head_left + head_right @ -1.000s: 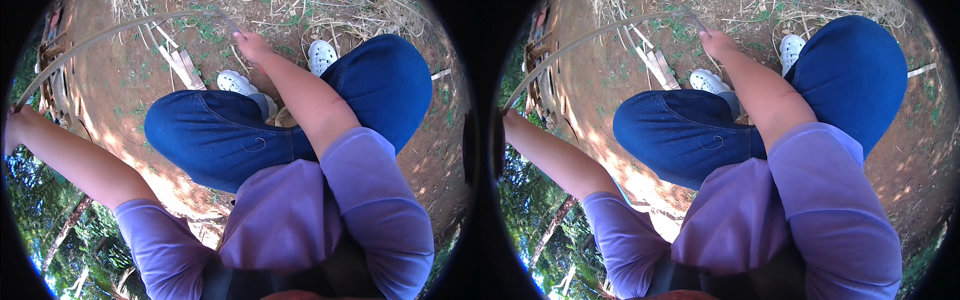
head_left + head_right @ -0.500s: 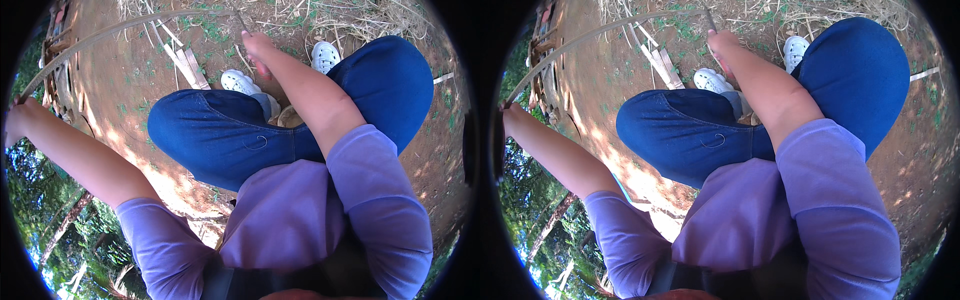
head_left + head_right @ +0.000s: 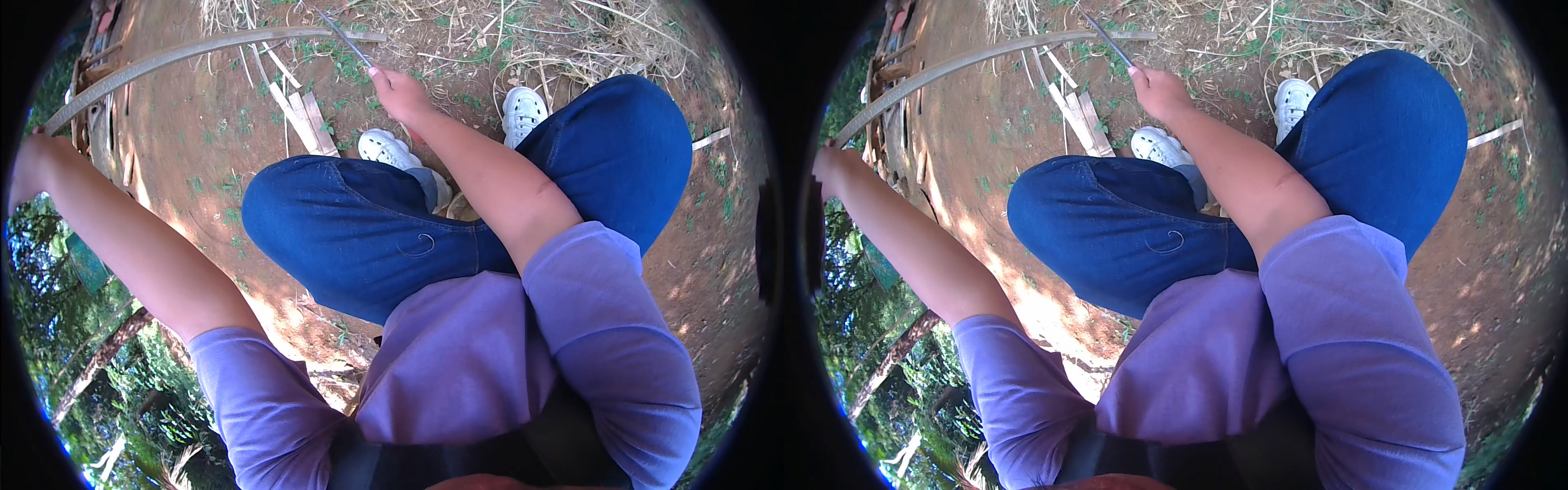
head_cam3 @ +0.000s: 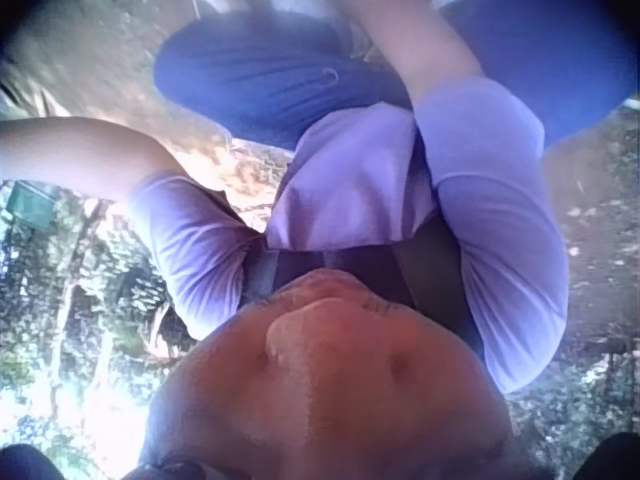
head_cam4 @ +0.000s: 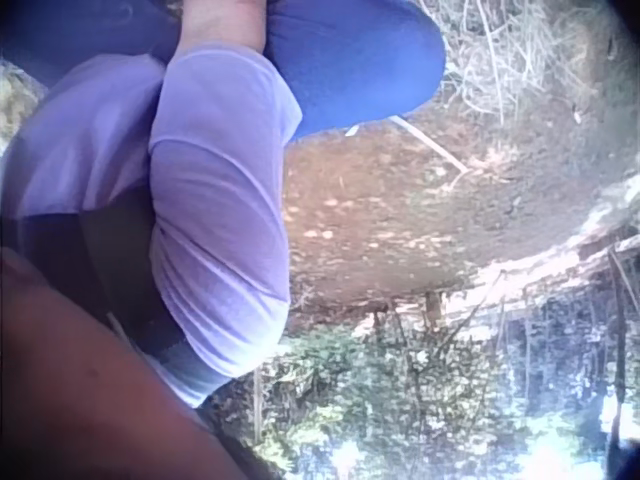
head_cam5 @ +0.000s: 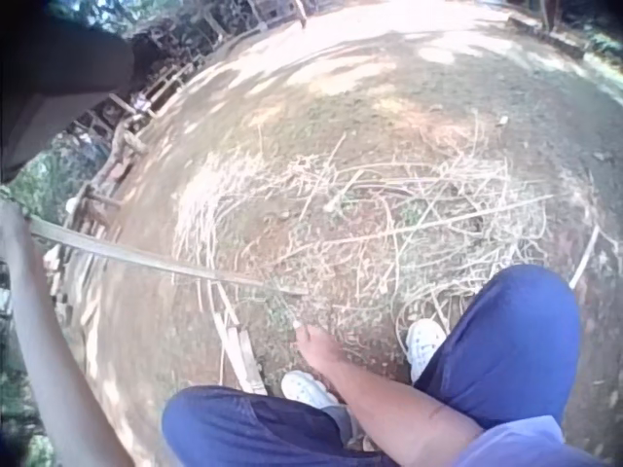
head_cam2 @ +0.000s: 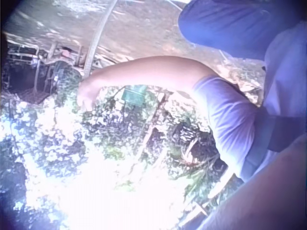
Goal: The person holds a thin strip of bamboo and uses a machete to shave and smooth its surface while sitting in an outdoor workspace.
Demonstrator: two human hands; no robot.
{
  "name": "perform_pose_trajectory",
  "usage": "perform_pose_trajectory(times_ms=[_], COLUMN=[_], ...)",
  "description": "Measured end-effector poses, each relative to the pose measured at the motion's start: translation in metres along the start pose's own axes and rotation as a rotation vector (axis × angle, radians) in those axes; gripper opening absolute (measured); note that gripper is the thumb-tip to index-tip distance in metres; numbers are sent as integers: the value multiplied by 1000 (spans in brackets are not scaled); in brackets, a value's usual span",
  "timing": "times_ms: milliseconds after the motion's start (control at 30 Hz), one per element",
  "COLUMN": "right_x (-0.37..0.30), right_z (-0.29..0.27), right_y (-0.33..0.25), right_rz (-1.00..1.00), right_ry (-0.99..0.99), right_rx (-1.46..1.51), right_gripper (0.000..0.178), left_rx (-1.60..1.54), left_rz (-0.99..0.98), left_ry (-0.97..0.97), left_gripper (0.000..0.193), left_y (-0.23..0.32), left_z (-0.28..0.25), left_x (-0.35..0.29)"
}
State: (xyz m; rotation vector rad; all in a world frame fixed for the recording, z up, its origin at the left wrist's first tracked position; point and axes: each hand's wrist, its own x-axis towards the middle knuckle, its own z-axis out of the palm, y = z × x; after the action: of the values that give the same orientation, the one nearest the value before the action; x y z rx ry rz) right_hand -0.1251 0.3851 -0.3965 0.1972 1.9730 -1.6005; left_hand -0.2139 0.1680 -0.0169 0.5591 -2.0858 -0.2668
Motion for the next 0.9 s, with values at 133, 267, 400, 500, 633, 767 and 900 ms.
perform_pose_trajectory(times_ms=[133, 267, 400, 500, 633, 767, 900], right_x=[13, 2, 5, 0, -3, 26, 14], right_z=[-11, 1, 0, -15, 11, -8, 1], right_y=[-9, -45, -4, -21, -48, 29, -48], right_rz=[171, 98, -84, 201, -54, 63, 300], right_ry=[-148, -97, 27, -128, -12, 12, -132], right_rx=[16, -49, -224, -59, -215, -180, 68], right_gripper=[52, 52, 49, 46, 44, 46, 47], left_rx=[-43, -82, -103, -124, -142, -182, -197], left_rz=[0, -14, -22, -22, -42, -28, -48], left_ry=[6, 0, -15, -7, -5, -16, -22], left_gripper=[57, 57, 57, 57, 58, 58, 58], left_y=[6, 4, 1, 1, -6, 5, -5], left_z=[-2, 4, 4, 5, 8, 12, 18], left_x=[2, -2, -8, -6, -9, -6, -10])
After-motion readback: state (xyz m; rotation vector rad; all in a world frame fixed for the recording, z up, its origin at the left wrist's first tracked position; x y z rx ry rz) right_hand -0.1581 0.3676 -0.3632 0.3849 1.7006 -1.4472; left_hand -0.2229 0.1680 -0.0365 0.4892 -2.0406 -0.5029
